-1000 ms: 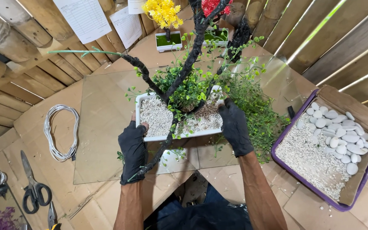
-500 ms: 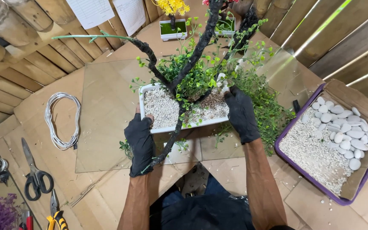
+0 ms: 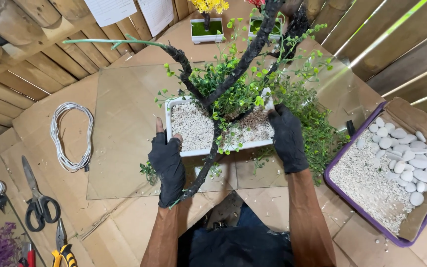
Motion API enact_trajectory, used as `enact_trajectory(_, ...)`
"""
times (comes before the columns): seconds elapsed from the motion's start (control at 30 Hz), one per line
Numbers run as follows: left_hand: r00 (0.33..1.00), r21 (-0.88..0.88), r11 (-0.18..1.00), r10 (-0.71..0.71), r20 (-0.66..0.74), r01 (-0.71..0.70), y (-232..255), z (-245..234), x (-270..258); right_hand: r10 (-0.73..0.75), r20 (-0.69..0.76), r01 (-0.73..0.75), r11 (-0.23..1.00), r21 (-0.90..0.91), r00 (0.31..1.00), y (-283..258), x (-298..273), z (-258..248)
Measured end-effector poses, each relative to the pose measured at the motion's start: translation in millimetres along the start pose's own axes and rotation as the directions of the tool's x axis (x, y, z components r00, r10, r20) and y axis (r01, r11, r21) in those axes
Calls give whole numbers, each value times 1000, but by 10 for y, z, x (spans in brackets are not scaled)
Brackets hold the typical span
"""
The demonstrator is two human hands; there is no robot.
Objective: The person arranges artificial green foliage into a white rectangular planter containing a black artificial tree trunk and white gravel. They adjust the leaves and stems by hand to create a dense appearance, then place several white stones into the planter to cover the base of the arrangement.
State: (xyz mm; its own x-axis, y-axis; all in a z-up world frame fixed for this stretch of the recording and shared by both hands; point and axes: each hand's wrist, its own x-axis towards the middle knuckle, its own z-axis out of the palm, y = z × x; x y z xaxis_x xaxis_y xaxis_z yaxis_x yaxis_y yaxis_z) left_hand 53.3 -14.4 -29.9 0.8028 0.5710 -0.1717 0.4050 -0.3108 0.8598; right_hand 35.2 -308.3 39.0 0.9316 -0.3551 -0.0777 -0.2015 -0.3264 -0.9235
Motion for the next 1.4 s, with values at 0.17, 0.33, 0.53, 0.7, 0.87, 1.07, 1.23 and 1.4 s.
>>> enact_trajectory(0.17,1000,-64,998,-30,3,30,-81,58,-21,25,-8,-25,1000,-14,1000,76,-7,5)
enact_trajectory(0.33,999,-198,980,-38,-8,35,-187,98,-25,32,-12,-32,999,-31,999,135,24,22)
enact_trajectory(0.53,1000,-270,963,0,-5,-1,-340,176,41,46,-18,-47,998,-39,999,177,40,19)
enact_trajectory(0.7,1000,-268,963,7,-25,-14,-313,193,22,48,-12,-48,999,-14,999,115,-13,13)
enact_trajectory(0.87,993,-425,899,115,-8,-108,-219,202,11,40,-10,-40,999,6,999,132,38,12)
enact_trajectory(1.07,990,-466,878,141,27,-112,-107,96,-60,55,-25,-54,999,3,998,153,22,32)
enact_trajectory(1.23,989,-474,871,146,4,-127,-176,179,-32,46,-15,-46,999,28,999,148,45,18)
enact_trajectory(1.4,984,-463,872,180,-1,-160,-228,214,15,50,-22,-49,999,24,999,131,22,28)
